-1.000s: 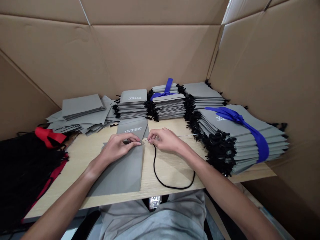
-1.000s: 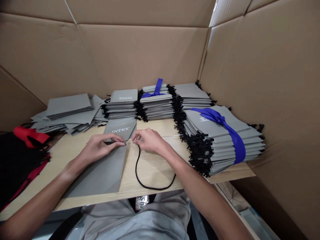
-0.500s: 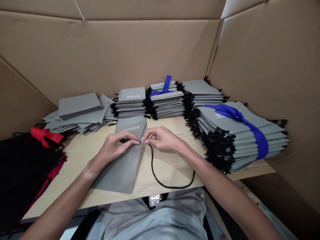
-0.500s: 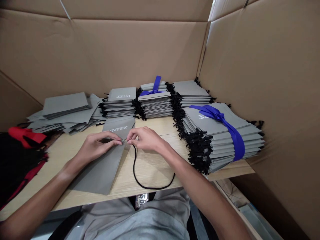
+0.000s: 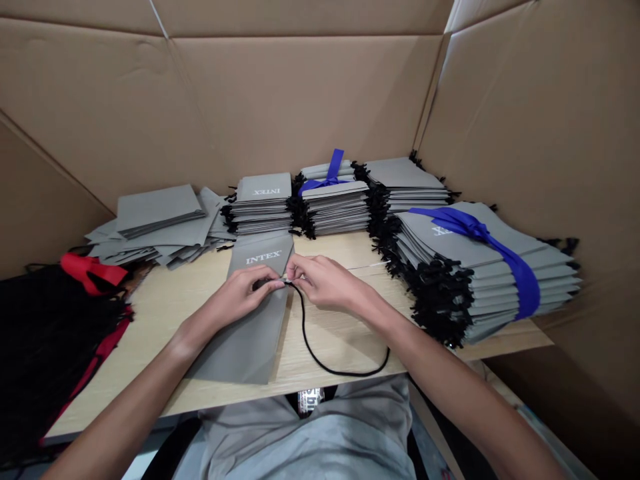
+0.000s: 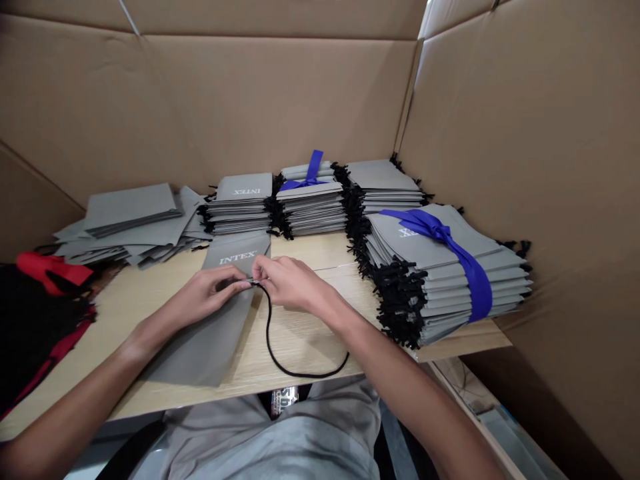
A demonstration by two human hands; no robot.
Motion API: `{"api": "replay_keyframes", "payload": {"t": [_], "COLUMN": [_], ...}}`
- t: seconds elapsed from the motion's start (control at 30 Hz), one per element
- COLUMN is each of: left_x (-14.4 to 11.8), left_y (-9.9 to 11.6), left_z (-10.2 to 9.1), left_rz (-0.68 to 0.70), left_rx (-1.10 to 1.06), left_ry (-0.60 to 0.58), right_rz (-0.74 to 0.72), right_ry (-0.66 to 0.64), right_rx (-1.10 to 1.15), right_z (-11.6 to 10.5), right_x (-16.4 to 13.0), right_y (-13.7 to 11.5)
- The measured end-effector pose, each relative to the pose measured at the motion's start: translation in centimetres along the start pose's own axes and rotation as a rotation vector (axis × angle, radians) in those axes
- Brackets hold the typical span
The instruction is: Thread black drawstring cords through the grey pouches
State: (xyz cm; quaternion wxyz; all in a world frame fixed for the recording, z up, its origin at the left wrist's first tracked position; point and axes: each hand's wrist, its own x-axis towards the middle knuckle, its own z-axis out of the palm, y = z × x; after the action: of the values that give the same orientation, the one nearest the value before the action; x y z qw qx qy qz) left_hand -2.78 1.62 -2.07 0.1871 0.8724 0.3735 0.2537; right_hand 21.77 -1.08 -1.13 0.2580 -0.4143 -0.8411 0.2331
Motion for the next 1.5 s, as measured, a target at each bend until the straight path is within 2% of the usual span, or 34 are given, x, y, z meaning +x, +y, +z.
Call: {"api": "replay_keyframes", "payload": {"t": [0.2,0.4,0.5,0.7,1.0,1.17,1.3,1.5], "left_x": [-0.1,-0.1,-0.1,-0.2,-0.5,-0.3,0.2,0.4], "left_y": [0.0,0.1,0.5,0.7,0.6,0.8,0.7,0.5], "left_z": [0.6,0.1,-0.2,0.1,0.6,1.2,1.3,0.4], "left_rz": [0.019,-0.013,-0.037,-0.086,-0.04,0.059,0.068,0.013], "left_rx": [0.022,0.016,0.001,-0.008,0.018,0.085,0.113,0.125], "left_ry": [-0.009,0.088,0.107,0.151,0.253,0.235,0.201,0.268], "right_rz": [-0.017,0.008,-0.043,-0.151,-0.133,-0.089,-0.06,0.203], "right_ry": [0.014,0.118,0.153,0.155,0.172,0.153,0.148,0.217], "right_rx": [-0.111,-0.116,-0.086,-0.072,-0.074,-0.051,-0.042,-0.306], "right_z": [0.9,0.6,0.4,0.4,0.3,0.8,0.6,-2.1], "right_x": [0.1,0.2,0.3,0.4,0.6,1.0,1.0,0.1], "right_y": [0.1,0.2,0.3,1.0,0.9,0.6,0.4,1.1]}}
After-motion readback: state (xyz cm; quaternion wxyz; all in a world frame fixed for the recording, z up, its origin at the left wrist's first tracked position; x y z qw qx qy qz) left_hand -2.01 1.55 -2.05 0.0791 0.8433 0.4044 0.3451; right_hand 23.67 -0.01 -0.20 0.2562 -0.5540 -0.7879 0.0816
